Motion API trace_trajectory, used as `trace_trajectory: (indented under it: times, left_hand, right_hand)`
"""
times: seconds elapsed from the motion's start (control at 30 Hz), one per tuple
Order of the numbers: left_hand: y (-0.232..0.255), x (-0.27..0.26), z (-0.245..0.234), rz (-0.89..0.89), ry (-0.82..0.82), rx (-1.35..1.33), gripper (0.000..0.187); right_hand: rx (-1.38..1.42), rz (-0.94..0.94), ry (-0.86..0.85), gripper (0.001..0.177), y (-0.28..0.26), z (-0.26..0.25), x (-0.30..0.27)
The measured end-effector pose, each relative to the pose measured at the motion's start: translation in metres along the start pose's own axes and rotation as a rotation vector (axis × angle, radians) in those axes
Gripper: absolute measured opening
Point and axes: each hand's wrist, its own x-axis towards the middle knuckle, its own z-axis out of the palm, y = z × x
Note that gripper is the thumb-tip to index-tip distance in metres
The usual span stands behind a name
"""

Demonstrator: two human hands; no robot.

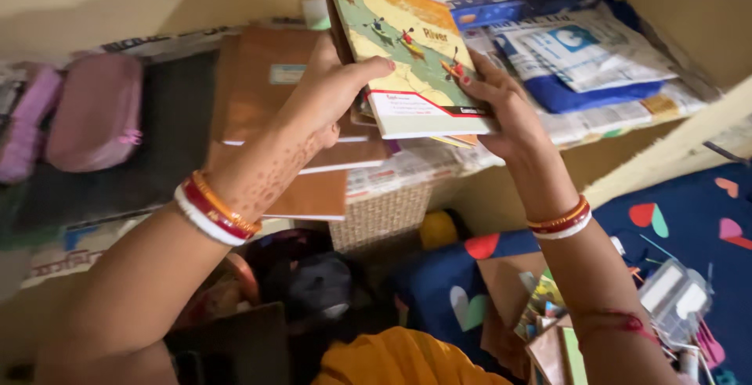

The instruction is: The person organizes various stationery items, including notebooks, books, and pencil cases, on a cluttered desk. They move items around, stack them, and wipe the desk surface with a cloth.

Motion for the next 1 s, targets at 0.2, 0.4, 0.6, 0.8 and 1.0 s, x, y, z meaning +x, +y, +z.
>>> trace_trajectory:
  times: [0.2,0.4,0.6,0.8,1.0]
  left_hand:
    - [0.017,-0.04,0.079,-0.121,0.031,0.054,0.065]
    - [-0.005,-0.064,0.17,0.008,-0.16,-0.071,0.068]
    - [-0.038,-0.088,0.255,-0.055,-0.28,-0.181,0.067]
    - [-0.086,-0.112,0.326,-0.181,-0.387,-0.037,0.065]
    - [-0.17,-0.145,0.38,-0.244,-0.538,-0.258,0.077]
  right_hand:
    - [-0.014,-0.1,0.096,0.066,-0.039,-0.032,-0.082]
    - [0.004,-0.19,0.257,0.065,-0.078,-0.075,-0.174]
    - [0.079,-0.108,0.416,0.056,-0.096,-0.126,-0.269]
    - [0.085,0.018,0.552,0.04,-0.087,-0.198,-0.353]
    - [0.005,0.191,0.832,0.039,-0.048,-0.243,-0.431]
